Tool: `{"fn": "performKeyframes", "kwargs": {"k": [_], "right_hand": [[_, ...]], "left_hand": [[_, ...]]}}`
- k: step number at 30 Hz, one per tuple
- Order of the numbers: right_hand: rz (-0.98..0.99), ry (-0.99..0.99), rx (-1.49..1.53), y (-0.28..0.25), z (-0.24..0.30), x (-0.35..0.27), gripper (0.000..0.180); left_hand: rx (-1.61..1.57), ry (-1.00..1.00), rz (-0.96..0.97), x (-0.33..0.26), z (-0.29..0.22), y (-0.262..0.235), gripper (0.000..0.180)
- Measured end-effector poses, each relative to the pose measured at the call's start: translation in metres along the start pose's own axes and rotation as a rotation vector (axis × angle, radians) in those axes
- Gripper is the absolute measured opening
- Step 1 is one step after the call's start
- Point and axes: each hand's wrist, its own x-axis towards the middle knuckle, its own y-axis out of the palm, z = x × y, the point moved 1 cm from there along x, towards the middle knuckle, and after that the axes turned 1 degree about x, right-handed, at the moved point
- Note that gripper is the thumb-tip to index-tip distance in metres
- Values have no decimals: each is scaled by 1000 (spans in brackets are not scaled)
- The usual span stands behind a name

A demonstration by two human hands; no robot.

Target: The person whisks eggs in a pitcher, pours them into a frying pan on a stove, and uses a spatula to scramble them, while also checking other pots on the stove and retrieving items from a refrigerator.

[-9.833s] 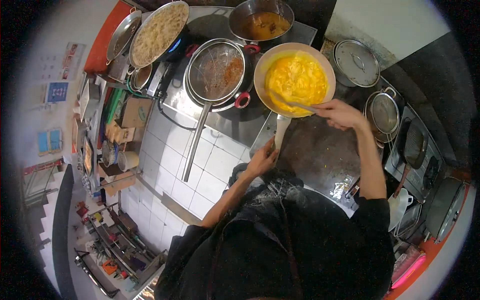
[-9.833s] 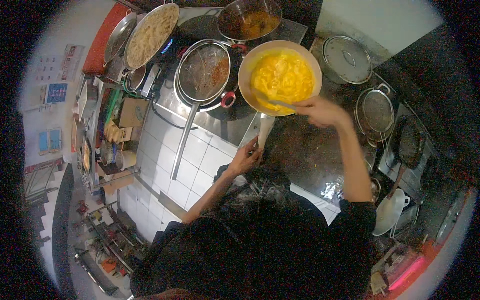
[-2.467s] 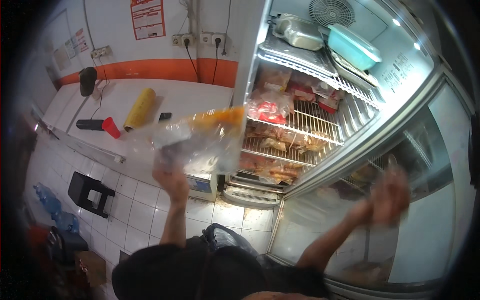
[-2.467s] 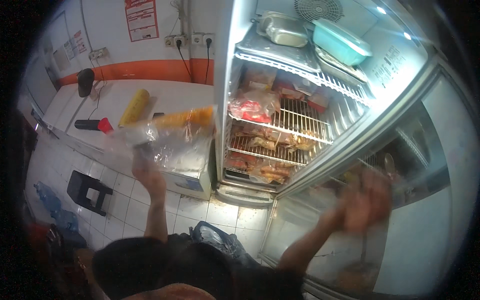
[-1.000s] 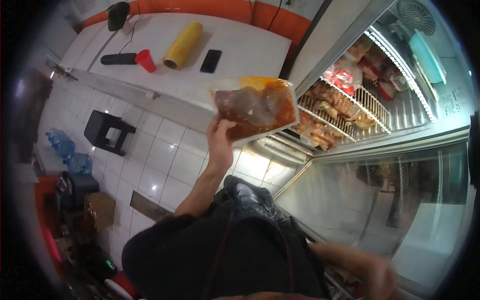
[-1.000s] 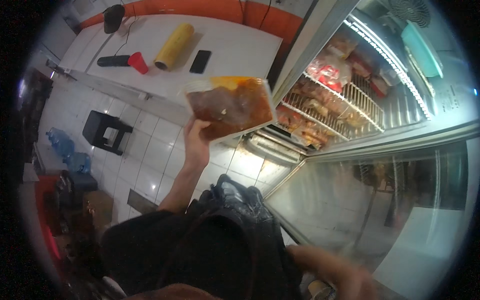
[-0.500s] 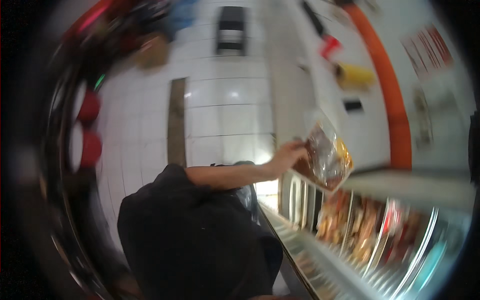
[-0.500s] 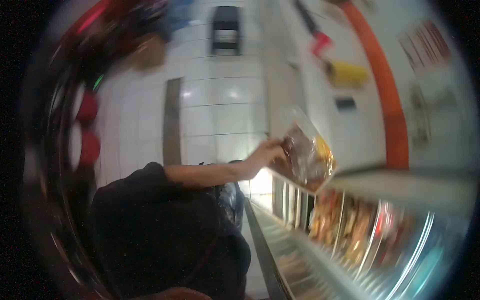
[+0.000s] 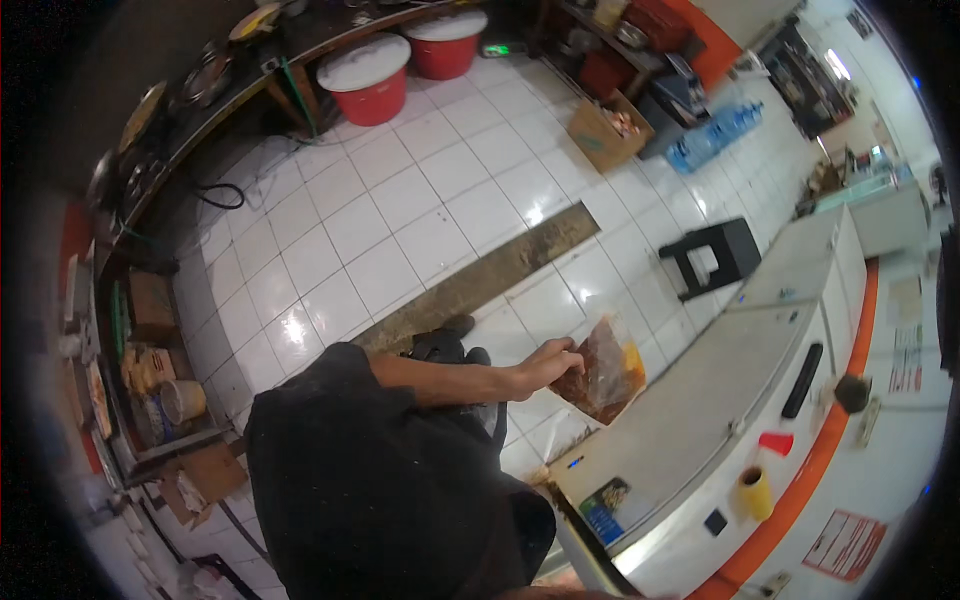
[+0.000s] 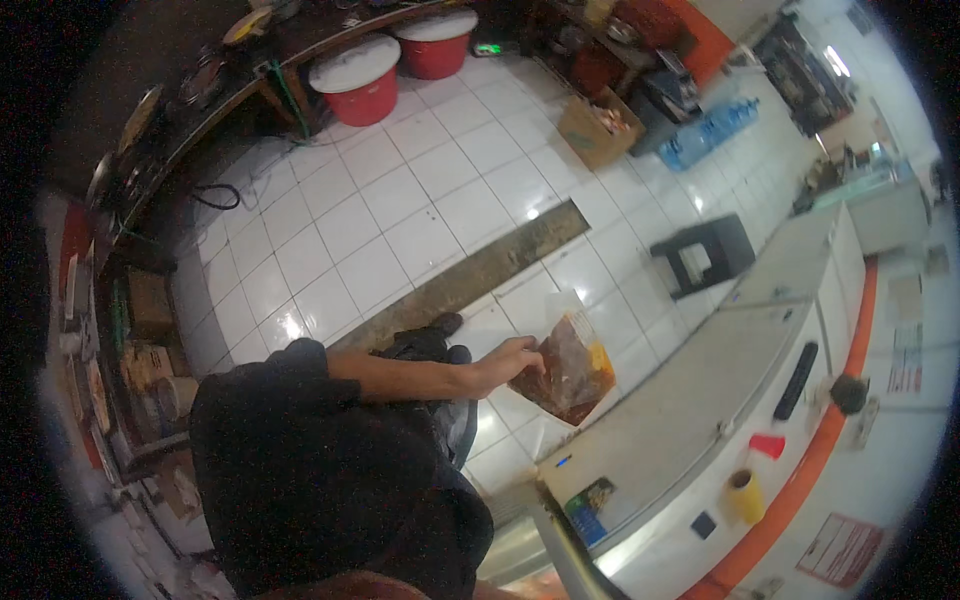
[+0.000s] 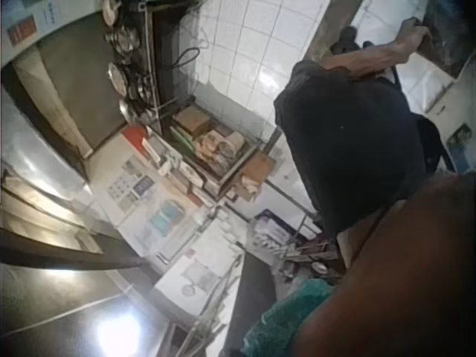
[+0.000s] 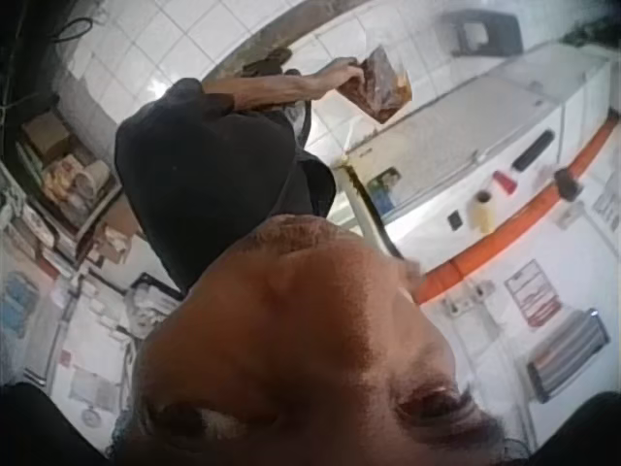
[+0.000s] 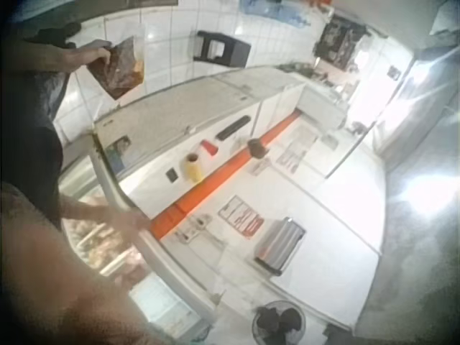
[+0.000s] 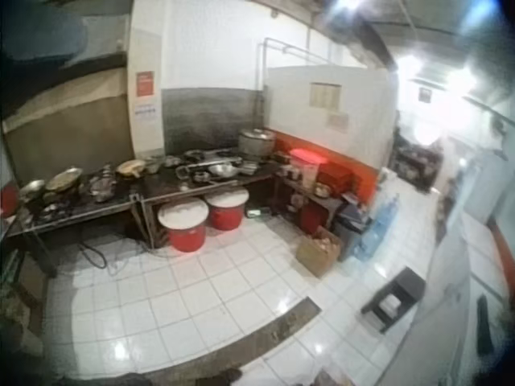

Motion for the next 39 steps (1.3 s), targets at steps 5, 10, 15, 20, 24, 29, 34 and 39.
{"fn": "performKeyframes", "kwargs": {"k": [5,10,15,20,24,29,34,39], "right_hand": [[597,-123,388,135,89,-85,52],[1119,113,728,269,240,-207,57],[1344,47,641,366,362,-264,53],[1500,26,746,484,447,-313,33],[1563,-2,752,581,524,-353,26],[1771,-162,763,710,650,-411,36],[2002,181,782,846,793,-491,49],[2191,390,824,1028,921,-634,61]], "left_hand": [[-144,142,-64,18,-72,-112,17],[-215,141,-106,20,-161,-234,23],[-419,247,-183,34,-240,-326,33],[-467,321,-313,88,-299,-425,38],[-204,377,-390,127,-372,-507,41],[-286,393,-667,170,-443,-629,41],[-500,514,-990,182,-532,-730,36],[-678,687,-1227,223,-576,-824,44]]}}
